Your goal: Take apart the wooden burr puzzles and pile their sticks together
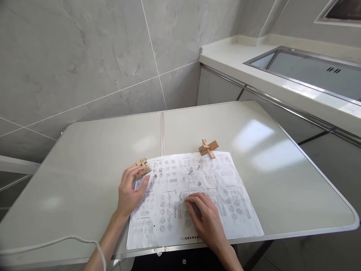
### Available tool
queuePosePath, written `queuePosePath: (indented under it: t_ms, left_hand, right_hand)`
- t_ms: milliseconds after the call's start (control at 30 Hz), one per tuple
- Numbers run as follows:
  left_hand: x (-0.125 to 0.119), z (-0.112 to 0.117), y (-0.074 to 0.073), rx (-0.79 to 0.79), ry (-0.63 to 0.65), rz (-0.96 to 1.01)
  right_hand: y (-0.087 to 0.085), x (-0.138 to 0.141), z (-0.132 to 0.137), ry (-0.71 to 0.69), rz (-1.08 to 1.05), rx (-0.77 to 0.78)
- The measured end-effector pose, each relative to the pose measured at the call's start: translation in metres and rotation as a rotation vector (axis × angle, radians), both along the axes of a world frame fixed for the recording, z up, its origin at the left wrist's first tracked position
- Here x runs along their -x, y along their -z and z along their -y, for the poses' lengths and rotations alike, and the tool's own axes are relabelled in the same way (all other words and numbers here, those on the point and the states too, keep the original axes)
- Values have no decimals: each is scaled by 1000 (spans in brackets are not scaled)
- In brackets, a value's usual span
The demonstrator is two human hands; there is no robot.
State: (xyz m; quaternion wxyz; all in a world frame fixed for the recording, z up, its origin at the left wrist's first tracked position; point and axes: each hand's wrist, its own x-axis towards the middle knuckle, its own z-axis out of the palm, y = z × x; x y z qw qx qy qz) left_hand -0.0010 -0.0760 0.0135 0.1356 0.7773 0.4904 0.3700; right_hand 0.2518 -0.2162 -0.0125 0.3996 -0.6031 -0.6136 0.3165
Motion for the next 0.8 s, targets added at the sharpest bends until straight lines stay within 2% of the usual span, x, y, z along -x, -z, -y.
queuePosePath:
  t_ms: [167,300,567,800]
  left_hand:
    - [-13,6,-1,278,167,31]
    - [-23,4,-3,442,237,32]
    - [-31,-4,6,521,188,68]
    - [-31,-5,6,550,160,94]
  right_hand:
    - [1,0,0,-2,-14,-4]
    - [1,0,0,-6,-15,-2]
    - [-2,1,-2,4,-34,15]
    - [-12,-15,-7,51,-217,195]
